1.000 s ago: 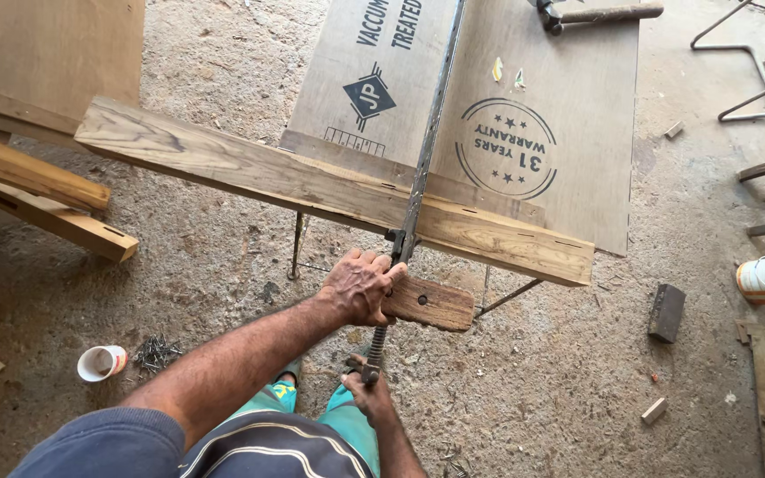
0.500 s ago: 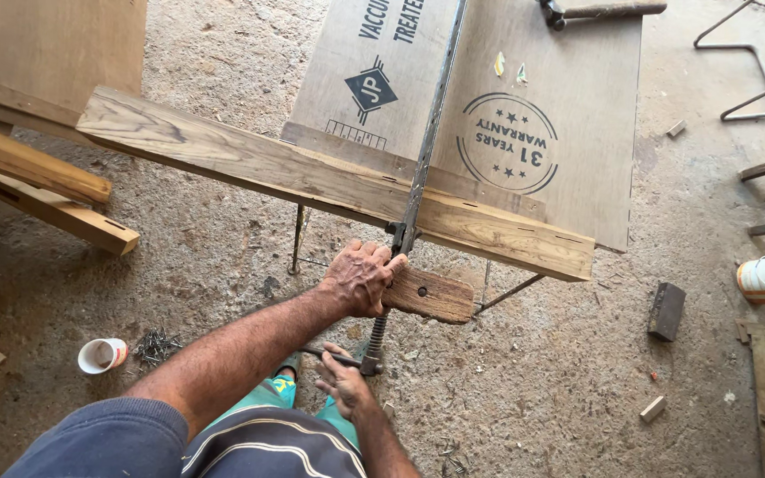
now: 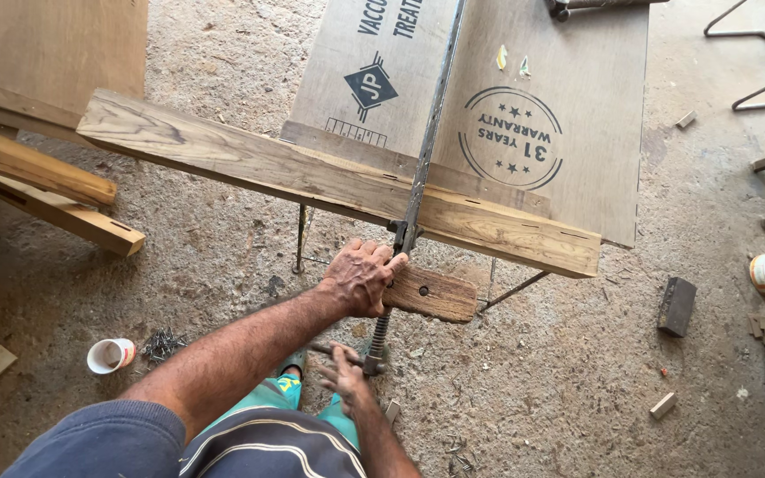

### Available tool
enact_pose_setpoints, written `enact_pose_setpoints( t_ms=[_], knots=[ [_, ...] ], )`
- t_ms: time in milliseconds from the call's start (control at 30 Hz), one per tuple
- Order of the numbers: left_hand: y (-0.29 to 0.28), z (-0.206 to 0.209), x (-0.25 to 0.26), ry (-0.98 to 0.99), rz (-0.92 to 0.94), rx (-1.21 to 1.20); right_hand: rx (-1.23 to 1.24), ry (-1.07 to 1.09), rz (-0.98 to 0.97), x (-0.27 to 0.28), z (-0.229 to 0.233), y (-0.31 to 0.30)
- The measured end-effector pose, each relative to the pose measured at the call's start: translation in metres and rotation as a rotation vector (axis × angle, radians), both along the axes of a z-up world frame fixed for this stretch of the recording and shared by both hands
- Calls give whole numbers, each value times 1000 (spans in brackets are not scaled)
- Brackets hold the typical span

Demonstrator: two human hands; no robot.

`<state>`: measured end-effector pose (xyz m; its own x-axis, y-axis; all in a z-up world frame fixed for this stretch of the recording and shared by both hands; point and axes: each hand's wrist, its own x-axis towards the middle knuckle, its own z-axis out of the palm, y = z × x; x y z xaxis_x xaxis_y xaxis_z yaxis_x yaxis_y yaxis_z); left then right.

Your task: The person uses a metal screw clamp to tighten two wooden planks together on a workbench. They repeatedly turn the clamp handle to increase pressure, then briefly remove and reinsert a small wooden block into the clamp before continuing to tighten the assembly.

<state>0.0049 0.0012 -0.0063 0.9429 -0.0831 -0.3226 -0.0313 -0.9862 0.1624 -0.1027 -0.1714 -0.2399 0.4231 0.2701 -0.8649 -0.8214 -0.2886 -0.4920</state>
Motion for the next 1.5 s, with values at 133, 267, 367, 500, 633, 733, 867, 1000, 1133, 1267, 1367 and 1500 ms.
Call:
enact_pose_setpoints(
  t_ms=[133,267,367,500,633,733,867,1000,1133,1267,1367,1500],
  knots=[
    [1,1,-1,-76,1,-16,-488,-494,284,26,4,-35],
    [1,1,-4,-117,-1,-38,-867,-901,608,54,10,-101],
    [2,2,-4,-122,0,-36,-868,-918,846,69,9,-127],
    [1,4,-3,-95,-3,-28,-766,-903,939,77,6,-137],
    [2,3,-4,-131,6,-44,-755,-944,927,80,7,-139],
    [3,2,-5,-144,2,-37,-763,-939,923,79,14,-138],
    [1,2,-5,-128,-2,-25,-789,-974,965,77,35,-132],
    [2,4,-4,-103,6,-19,-846,-748,1094,89,85,-119],
    [2,5,-5,-108,-2,-13,-742,-353,1005,109,161,-114],
    [2,5,-6,-83,5,-10,-555,-364,871,108,225,-100],
    [2,5,-4,-90,-2,-8,-482,-516,972,84,241,-67],
    [1,3,-6,-102,16,-27,-382,-773,1040,47,244,-28]
  ],
)
